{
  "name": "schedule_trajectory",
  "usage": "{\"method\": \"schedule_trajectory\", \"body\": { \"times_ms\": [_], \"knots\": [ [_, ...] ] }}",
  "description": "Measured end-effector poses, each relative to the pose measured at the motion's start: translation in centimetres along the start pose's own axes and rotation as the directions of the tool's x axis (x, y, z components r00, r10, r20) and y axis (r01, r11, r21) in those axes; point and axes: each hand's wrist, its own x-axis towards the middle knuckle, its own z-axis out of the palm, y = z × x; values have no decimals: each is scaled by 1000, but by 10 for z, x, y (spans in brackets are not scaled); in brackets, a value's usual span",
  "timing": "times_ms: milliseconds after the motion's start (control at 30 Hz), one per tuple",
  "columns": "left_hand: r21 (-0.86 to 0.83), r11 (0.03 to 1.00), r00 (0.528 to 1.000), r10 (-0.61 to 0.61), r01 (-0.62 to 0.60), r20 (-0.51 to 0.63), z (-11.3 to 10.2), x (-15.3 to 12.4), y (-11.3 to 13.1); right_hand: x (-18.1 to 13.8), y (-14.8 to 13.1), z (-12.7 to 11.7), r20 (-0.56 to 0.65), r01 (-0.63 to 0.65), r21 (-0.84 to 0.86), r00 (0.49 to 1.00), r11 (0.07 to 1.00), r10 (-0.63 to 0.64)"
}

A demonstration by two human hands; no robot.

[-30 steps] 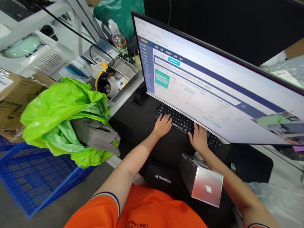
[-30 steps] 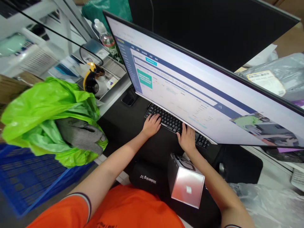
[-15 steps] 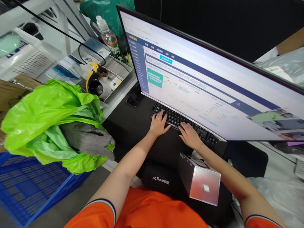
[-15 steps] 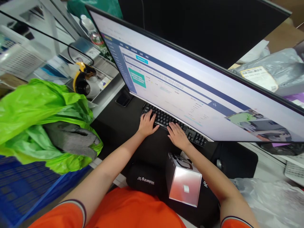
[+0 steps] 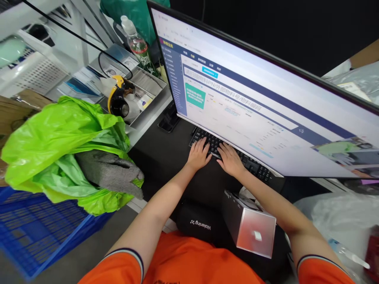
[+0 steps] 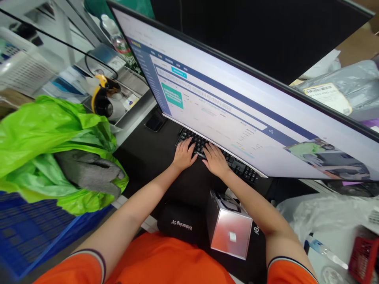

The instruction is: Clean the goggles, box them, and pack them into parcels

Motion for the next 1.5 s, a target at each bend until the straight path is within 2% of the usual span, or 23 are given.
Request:
{"method": "schedule_trajectory", "body": {
  "times_ms": [300,467,667,800,967,1133,1500],
  "knots": [
    [22,1000,1000,13,-13,3,1,2,-1,6,-3,-2,-18,-57,46,998,997,58],
    [16,1000,1000,-21,21,-5,-1,2,0,0,-3,-5,-18,51,-13,999,999,-51],
    [-7,1000,999,-31,30,-29,-2,3,1,-5,-4,-8,-25,55,-48,998,997,-57],
    [-28,999,999,-39,38,-35,0,3,0,-12,-3,-6,-19,124,-74,992,989,-126],
    [-66,996,998,-53,52,-12,0,3,1,-23,3,0,-54,14,-62,998,998,-17],
    [-101,983,986,-159,154,-41,-1,4,0,-24,5,3,-70,-70,-19,995,997,68],
    [-103,961,961,-265,257,-78,0,3,-3,-7,-2,2,-88,-40,24,995,999,41]
  ]
}}
